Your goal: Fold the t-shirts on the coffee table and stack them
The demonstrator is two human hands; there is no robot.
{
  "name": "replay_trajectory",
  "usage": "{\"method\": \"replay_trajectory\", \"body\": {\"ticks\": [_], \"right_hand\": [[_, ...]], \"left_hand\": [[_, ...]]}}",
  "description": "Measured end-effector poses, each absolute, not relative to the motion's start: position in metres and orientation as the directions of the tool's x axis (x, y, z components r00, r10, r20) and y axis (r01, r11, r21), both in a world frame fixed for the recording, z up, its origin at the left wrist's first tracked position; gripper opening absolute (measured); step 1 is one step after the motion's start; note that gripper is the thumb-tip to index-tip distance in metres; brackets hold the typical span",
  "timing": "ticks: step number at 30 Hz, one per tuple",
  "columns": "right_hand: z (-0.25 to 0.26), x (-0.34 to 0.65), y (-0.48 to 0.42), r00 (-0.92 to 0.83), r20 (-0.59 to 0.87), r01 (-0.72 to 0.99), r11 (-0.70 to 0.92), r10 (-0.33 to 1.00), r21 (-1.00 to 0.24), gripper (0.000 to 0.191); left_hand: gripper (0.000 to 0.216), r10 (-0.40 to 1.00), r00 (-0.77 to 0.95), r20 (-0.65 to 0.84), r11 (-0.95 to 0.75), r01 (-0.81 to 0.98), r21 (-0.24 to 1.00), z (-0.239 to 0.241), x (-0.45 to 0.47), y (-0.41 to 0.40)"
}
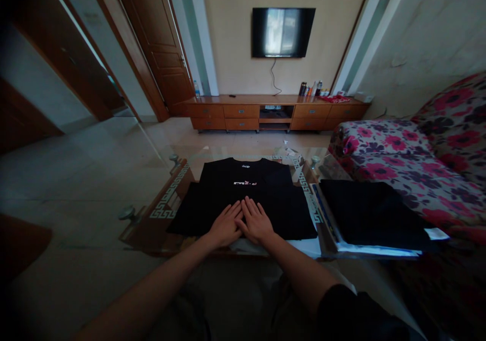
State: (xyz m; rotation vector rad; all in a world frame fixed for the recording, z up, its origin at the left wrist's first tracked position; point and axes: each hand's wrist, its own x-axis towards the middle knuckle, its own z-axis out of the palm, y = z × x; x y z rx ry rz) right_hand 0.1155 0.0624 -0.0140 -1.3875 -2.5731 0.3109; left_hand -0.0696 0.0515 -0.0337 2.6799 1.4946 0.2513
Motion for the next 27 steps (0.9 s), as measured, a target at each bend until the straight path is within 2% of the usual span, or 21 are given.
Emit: {"method": "replay_trajectory", "body": {"ticks": [6,12,19,27], "right_hand": [[-0.021,0.182,0.065,-0.438,0.079,0.881,0.445,0.896,-0.158,0.072],[-0.032,0.254,0.066,-0.262,0.107,0.959,0.271,0.959,-0.083,0.073],[-0.043,0.274,0.067,-0.197,0.111,0.972,0.208,0.974,-0.105,0.083],[-0.038,0.270,0.063,-0.147,0.127,0.983,0.159,0.981,-0.095,0.078]], "left_hand": [[0.082,0.910,0.383,0.157,-0.407,0.898,0.165,-0.034,-0.116,0.052],[0.081,0.981,0.083,0.173,-0.112,0.980,0.162,-0.037,-0.201,0.051],[0.079,0.981,0.081,0.178,-0.107,0.984,0.142,-0.038,-0.223,0.041],[0.082,0.981,0.041,0.191,-0.066,0.990,0.123,-0.032,-0.210,0.030]]}}
